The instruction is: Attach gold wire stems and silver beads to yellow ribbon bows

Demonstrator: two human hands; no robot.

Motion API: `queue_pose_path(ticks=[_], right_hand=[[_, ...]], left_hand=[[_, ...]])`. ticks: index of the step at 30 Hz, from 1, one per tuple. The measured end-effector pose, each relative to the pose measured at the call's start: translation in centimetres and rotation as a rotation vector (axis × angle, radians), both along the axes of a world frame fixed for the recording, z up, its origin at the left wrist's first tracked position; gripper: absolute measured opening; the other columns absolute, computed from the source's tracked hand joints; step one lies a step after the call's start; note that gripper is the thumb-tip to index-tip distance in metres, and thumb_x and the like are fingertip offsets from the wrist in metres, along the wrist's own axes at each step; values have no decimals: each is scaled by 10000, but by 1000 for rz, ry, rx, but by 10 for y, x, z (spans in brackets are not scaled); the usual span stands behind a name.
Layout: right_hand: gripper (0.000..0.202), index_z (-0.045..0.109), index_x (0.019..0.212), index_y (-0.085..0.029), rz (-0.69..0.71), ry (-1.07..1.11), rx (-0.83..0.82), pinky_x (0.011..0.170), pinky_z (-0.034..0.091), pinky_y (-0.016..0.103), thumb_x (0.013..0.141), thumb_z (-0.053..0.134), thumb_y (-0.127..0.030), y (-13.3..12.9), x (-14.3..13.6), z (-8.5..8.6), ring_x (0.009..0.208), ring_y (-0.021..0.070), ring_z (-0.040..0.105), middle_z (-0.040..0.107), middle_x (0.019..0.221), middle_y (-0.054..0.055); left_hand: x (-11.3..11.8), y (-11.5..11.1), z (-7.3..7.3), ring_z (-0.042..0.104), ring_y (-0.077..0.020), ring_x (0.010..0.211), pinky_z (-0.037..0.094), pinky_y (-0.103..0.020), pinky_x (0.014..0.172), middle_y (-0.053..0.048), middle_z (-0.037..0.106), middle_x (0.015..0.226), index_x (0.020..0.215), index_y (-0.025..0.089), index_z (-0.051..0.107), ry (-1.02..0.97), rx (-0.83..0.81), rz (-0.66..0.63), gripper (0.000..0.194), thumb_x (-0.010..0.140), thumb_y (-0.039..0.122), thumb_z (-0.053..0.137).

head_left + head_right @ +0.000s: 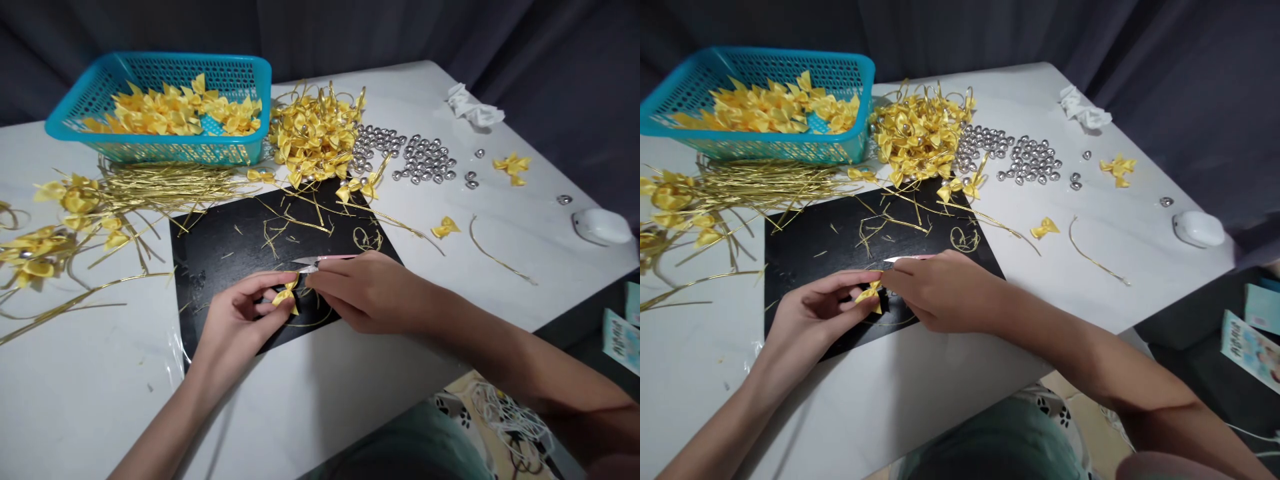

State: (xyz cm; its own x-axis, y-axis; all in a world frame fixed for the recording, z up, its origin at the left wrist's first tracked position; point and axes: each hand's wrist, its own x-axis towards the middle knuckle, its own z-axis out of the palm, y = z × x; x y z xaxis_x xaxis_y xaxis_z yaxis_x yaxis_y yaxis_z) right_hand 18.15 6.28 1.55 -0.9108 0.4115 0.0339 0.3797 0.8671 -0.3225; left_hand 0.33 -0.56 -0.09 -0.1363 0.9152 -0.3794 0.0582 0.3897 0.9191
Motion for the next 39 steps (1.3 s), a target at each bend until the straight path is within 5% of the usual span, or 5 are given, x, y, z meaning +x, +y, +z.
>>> queue_pose_path(ticks=[24,39], right_hand=[[173,530,931,-142,27,51,45,527,217,241,893,362,-130,0,0,-2,659,119,503,582,761,31],[227,473,791,-136,34,179,293,432,170,272,836,270,-45,-26,-15,-21,401,122,422,523,562,6]], left_hand=[[0,0,-1,551,-75,594,469,-156,529,-19,679,783,859,184,725,24,13,-6,230,630,184,705],[3,-4,-2,633,-104,681,508,-156,555,-30,712,868,815,201,743,172,135,-41,172,673,156,657]])
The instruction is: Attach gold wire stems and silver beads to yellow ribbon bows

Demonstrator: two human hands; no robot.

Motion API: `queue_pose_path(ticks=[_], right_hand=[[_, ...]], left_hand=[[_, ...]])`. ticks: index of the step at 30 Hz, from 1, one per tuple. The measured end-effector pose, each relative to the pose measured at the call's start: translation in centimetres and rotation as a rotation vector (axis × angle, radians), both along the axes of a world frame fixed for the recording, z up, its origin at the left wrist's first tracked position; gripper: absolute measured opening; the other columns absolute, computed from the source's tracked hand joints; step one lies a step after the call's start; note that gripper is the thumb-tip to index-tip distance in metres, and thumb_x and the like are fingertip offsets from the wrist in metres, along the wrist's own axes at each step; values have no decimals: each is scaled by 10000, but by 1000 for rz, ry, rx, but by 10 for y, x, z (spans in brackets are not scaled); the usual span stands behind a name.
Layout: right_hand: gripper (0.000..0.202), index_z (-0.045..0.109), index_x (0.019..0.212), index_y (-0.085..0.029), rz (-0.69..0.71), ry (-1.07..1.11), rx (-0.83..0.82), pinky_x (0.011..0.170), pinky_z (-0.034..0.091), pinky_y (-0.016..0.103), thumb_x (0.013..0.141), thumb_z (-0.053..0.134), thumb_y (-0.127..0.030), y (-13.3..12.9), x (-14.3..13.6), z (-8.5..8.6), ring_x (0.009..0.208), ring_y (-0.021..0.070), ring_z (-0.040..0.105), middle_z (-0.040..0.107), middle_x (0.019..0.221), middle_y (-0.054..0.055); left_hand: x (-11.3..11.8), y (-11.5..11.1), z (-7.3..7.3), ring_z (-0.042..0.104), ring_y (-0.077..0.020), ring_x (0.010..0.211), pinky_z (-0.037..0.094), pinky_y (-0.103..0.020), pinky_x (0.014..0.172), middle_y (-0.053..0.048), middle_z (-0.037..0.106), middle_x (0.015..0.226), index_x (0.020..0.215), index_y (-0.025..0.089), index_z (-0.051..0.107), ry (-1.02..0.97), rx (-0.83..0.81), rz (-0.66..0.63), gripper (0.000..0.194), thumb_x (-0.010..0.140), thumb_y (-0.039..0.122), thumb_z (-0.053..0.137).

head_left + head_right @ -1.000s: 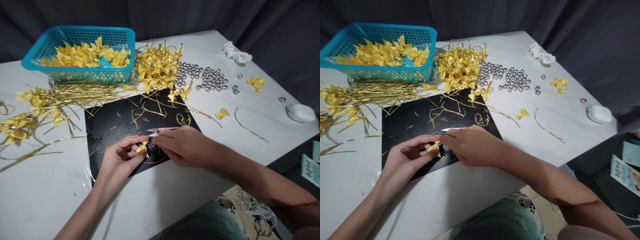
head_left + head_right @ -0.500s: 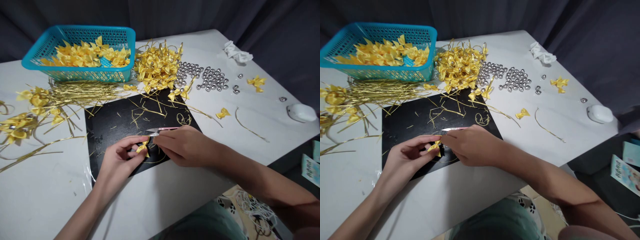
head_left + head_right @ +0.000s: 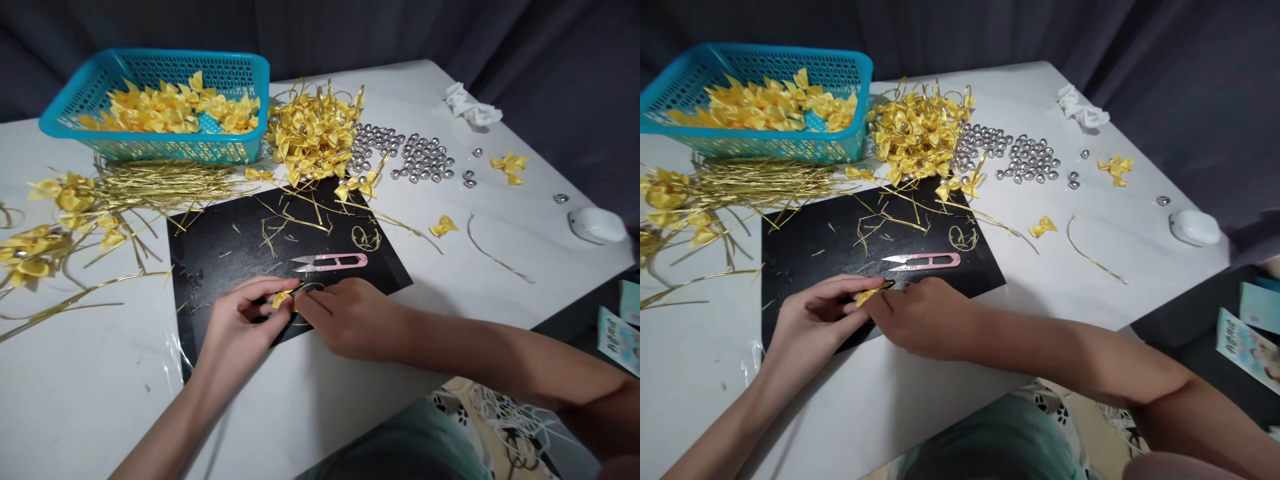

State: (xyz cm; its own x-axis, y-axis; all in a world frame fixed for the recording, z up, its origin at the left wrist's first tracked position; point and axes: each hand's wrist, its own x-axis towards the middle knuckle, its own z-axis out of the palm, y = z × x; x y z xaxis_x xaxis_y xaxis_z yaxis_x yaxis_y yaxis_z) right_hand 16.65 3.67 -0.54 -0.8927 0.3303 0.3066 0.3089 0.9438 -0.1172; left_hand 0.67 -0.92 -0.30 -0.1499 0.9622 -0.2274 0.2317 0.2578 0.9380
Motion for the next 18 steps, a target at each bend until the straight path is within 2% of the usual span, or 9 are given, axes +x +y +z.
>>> queue_pose_path(ticks=[5,10,15,18], right_hand=[[260,502,800,-105,-36,20,17,413,199,270,840,255,-34,-5,-5,-5,425,135,489,543,574,22],[217,490,828,-97,-74,1,17,422,225,251,833,280,-42,-9,-8,-8,433,124,495,554,594,23],[154,486,827,-114,-156,89,-127,439,263,244,844,337,-80,-6,-10,-5,498,125,508,555,635,18],[136,460,767,-144,-187,151,-215,447,268,237,866,367,-146,-2,-8,-2,493,112,461,516,609,1]], left_hand=[[1,0,1,650,-121,702,507,-158,549,-35,722,822,764,193,745,70,23,-15,144,678,140,642],[3,-4,0,654,-136,716,518,-178,559,-41,724,815,779,177,739,146,92,-26,148,693,128,629],[3,-9,-5,650,-121,794,533,-181,657,-10,717,863,821,207,718,156,249,69,135,751,138,625],[0,-10,-7,648,-110,794,535,-183,675,11,714,877,840,224,710,230,387,106,153,745,120,647]])
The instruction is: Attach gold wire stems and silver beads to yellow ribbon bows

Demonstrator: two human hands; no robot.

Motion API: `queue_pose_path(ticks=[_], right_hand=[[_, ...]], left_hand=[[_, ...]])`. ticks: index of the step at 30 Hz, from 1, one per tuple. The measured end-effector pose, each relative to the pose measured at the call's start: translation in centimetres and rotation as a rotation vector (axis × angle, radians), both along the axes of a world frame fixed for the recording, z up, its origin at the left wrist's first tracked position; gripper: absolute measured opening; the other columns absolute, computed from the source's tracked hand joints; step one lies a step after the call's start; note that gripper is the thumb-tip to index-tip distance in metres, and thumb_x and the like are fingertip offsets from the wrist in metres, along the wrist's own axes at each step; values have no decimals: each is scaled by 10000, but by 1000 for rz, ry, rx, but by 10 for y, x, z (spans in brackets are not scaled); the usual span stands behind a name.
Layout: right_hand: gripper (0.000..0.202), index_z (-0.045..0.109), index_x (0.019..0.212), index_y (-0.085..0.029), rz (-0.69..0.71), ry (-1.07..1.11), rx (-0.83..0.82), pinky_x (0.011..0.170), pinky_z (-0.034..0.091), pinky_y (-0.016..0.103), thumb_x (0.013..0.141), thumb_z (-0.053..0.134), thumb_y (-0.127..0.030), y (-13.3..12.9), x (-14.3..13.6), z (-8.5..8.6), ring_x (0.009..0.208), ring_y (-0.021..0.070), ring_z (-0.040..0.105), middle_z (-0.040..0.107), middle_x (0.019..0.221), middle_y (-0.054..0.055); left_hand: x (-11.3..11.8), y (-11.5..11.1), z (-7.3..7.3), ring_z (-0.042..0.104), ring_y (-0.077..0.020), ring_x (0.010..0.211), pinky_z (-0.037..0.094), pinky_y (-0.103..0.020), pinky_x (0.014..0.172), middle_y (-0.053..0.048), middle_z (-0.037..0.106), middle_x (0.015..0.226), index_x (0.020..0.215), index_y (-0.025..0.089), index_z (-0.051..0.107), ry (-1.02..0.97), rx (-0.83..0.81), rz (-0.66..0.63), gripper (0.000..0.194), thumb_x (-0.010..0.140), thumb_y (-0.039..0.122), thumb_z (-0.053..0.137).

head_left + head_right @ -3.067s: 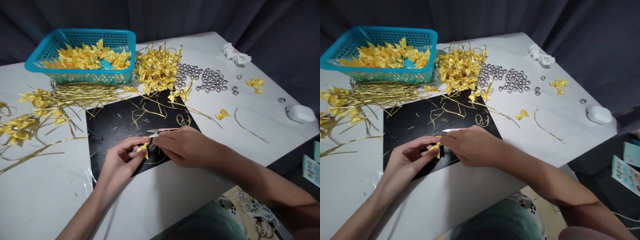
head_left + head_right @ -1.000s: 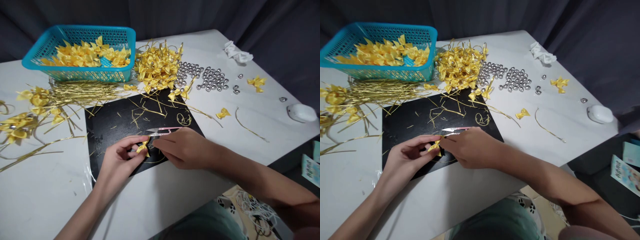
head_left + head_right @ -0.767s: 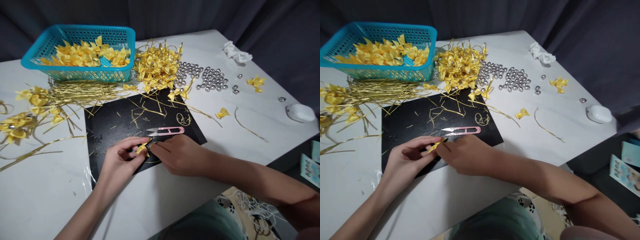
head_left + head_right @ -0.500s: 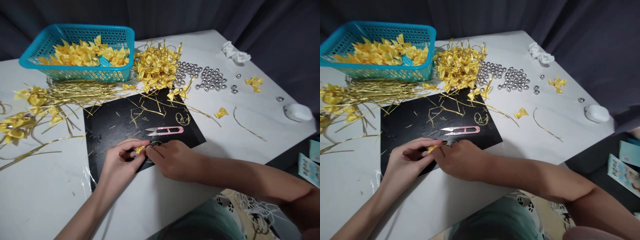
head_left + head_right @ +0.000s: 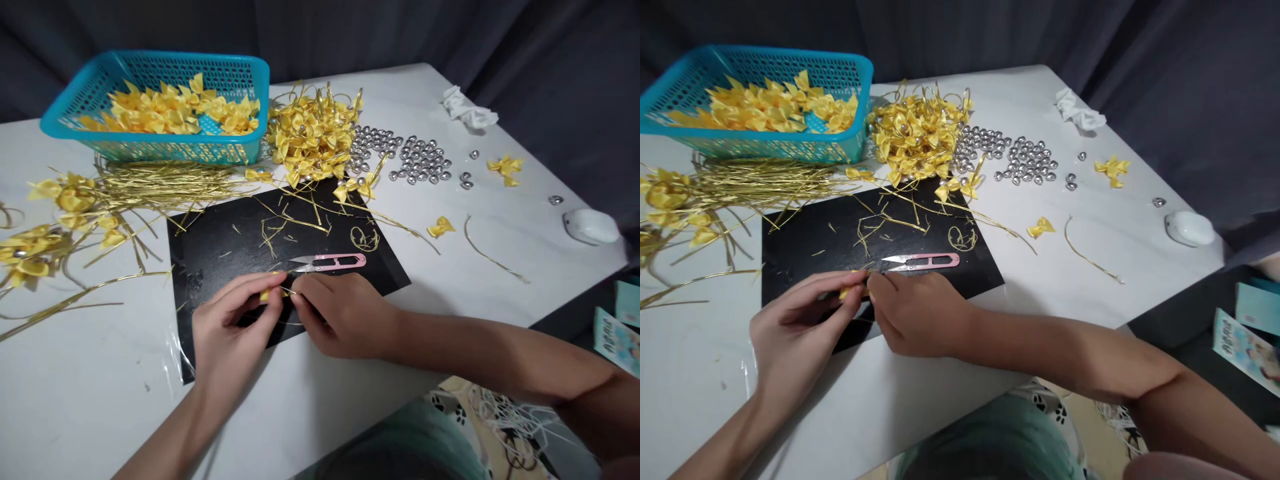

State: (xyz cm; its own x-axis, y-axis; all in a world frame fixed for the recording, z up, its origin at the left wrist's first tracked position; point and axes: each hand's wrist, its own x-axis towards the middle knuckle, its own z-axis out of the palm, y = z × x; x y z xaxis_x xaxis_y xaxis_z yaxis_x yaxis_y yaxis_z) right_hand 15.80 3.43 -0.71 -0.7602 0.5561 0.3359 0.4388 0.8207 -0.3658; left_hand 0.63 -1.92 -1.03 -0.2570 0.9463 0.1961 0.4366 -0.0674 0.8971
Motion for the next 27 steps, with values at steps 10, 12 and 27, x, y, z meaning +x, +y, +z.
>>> queue_pose_path(ticks=[10,12,27], right_hand=[[172,499,833,-117,128,25,41,428,289,233,855,331,-86,-3,5,-5,518,112,467,538,649,19],[179,506,852,-105,136,24,64,426,300,235,851,330,-70,-4,5,-5,525,113,481,556,666,28],[154,496,838,-120,127,169,207,423,322,228,910,361,-103,-3,3,-6,482,94,457,531,606,-15]], left_hand=[[-3,-5,7,652,-159,814,524,-290,708,-59,707,937,962,163,662,395,367,-107,311,719,-28,630],[-3,-5,9,652,-162,802,527,-289,691,-83,706,943,975,141,656,475,438,-126,327,703,-38,647],[-13,-14,11,634,-226,958,562,-329,804,-148,674,1077,1147,57,593,706,547,-298,386,764,7,613]])
